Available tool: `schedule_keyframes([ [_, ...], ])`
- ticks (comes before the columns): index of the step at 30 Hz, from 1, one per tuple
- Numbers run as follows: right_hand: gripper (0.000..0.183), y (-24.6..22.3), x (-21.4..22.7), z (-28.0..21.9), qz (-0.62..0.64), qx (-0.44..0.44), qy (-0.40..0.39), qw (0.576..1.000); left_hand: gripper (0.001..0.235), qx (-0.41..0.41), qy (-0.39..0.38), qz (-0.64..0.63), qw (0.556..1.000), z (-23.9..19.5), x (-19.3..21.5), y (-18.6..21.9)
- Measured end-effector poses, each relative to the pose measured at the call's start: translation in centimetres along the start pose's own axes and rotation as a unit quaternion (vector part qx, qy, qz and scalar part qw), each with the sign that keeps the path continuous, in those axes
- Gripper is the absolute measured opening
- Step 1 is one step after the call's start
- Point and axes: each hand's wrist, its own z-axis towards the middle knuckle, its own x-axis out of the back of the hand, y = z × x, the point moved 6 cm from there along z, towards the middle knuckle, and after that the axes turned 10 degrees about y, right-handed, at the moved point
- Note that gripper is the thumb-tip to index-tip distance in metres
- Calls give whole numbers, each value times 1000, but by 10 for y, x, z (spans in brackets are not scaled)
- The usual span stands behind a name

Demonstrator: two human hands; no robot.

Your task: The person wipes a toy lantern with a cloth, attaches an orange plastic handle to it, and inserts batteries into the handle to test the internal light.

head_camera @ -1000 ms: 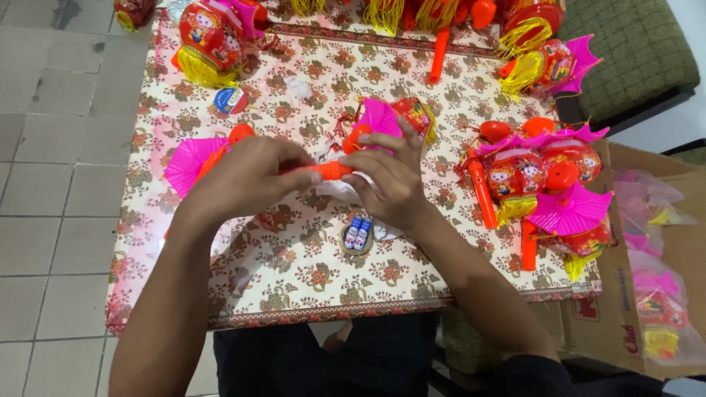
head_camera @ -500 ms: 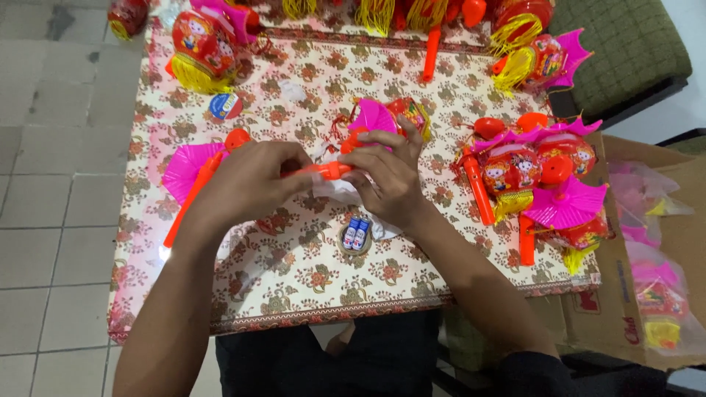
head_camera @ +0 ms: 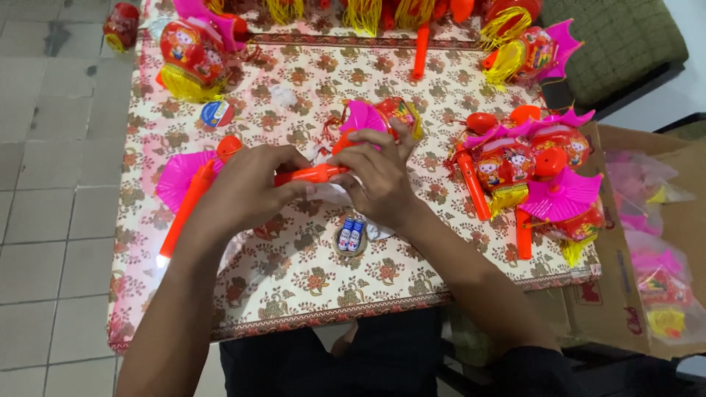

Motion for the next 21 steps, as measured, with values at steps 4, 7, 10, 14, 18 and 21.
schedule_keyframes([
  [4, 32, 2, 0, 4, -30, -10, -25, 999, 29, -26, 58, 52, 997, 1, -4, 2],
  [7, 35, 0, 2, 11, -62, -1, -38, 997, 28, -56, 120, 122, 984, 1, -5, 3],
  [10, 32, 1, 8, 21, -57, -25, -14, 998, 28, -50, 117, 78, 989, 1, -8, 2],
  [14, 74, 32, 17, 18, -110, -105, -60, 987, 24, 1, 148, -2, 989, 4, 0, 11],
  [18, 67, 55, 24, 30, -149, -175, -193, 954, 37, 20, 209, -117, 971, 3, 8, 3],
  [21, 73, 62, 21, 31, -206, -191, -366, 887, 23, 45, 198, -130, 970, 5, 8, 4],
])
